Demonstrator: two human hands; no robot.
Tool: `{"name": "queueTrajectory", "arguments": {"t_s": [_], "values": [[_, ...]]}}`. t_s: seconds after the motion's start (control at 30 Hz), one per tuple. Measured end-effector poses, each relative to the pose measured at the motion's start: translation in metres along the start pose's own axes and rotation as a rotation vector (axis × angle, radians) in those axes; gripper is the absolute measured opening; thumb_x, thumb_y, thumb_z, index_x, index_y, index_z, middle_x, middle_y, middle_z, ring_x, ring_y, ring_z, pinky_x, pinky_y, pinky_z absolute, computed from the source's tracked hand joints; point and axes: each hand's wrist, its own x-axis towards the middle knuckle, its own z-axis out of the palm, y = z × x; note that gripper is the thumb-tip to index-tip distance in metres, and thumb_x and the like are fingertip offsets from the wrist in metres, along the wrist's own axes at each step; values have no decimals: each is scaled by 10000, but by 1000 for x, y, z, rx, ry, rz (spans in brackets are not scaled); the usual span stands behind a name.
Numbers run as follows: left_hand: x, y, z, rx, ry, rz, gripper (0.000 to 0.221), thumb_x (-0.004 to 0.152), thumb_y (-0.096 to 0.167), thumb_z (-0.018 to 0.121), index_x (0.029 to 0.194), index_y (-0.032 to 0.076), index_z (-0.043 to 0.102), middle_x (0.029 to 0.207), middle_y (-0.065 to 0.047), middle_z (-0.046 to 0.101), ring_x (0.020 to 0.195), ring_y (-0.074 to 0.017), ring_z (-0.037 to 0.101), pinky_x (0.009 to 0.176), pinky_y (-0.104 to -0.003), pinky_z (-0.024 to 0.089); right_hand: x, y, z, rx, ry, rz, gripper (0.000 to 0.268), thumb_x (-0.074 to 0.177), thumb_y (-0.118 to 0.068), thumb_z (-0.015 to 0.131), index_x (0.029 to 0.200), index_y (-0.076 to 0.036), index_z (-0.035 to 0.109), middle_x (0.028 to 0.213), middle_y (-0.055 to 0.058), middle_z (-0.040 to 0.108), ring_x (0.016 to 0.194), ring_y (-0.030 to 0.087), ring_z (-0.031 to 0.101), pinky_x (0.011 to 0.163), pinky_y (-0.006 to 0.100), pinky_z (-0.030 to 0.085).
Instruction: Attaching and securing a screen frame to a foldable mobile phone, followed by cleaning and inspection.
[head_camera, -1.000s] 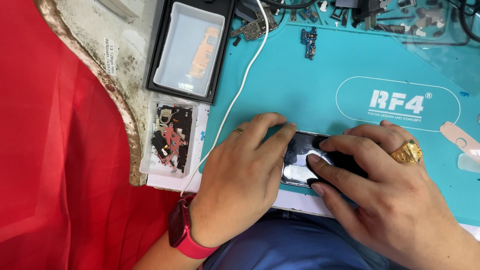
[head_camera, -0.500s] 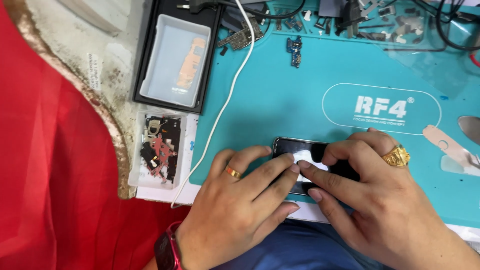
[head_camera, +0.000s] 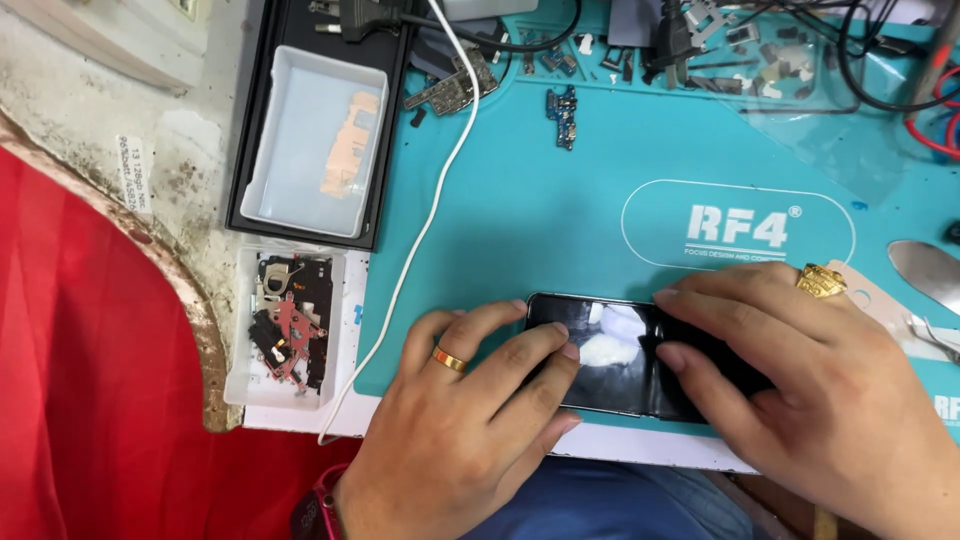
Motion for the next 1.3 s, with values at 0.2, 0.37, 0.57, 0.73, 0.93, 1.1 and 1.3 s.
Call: {"name": "queueTrajectory", "arguments": {"t_s": [0.2, 0.37, 0.57, 0.73, 0.93, 1.1, 1.3], "values": [[-5, -5, -6, -49, -14, -16, 272, 1016, 279, 659, 1159, 51, 698, 1283, -107, 670, 1193, -353, 607, 899, -523, 462, -7, 9, 7, 127, -123, -109, 875, 702, -495, 812, 1382, -12, 548, 1396, 176, 623, 1290, 347, 624, 1041, 440, 519], [-13, -6, -9, -182, 113, -93, 367, 1092, 286, 441, 1286, 47, 643, 1307, -183, 654, 1166, -382, 663, 946, -508, 534, -14, -2, 13, -187, -217, 126, 1060, 615, -609, 815, 1521, -166, 486, 1489, 28, 574, 1281, 266, 604, 662, 442, 632], [-29, 6, -9, -318, 352, -308, 312, 1082, 256, 454, 1248, 63, 634, 1234, -184, 674, 1052, -342, 685, 946, -453, 606, -10, 4, 18, -155, -160, 44, 1071, 637, -549, 832, 1532, -72, 487, 1357, 102, 602, 1129, 319, 616, 709, 439, 590], [-34, 11, -9, -341, 396, -364, 311, 1075, 265, 455, 1235, 68, 635, 1210, -161, 680, 1036, -316, 669, 943, -433, 585, -13, 6, 21, -163, -136, -24, 1100, 623, -581, 828, 1524, -53, 483, 1365, 121, 597, 1123, 316, 610, 776, 464, 575], [-32, 24, -6, -375, 471, -428, 328, 1051, 268, 462, 1200, 46, 653, 1199, -163, 681, 1062, -315, 673, 968, -430, 565, -15, 0, 16, -126, -45, -58, 1067, 643, -546, 843, 1464, 47, 509, 1321, 188, 613, 1085, 312, 650, 814, 434, 569], [-15, 54, 16, -659, 715, -658, 497, 975, 356, 581, 1328, 7, 586, 1304, -177, 683, 1228, -261, 665, 964, -334, 581, -18, -28, 9, -109, 186, 39, 889, 702, -446, 811, 1350, 130, 615, 1250, 279, 667, 1068, 379, 667, 946, 445, 522], [34, 78, 10, -1138, 502, -544, 570, 1013, 452, 550, 1371, 9, 570, 1265, -177, 706, 1148, -220, 711, 906, -361, 667, -14, -51, 20, -115, 519, 299, 956, 712, -501, 794, 1419, 122, 631, 1192, 213, 687, 961, 311, 661, 897, 395, 500]]}}
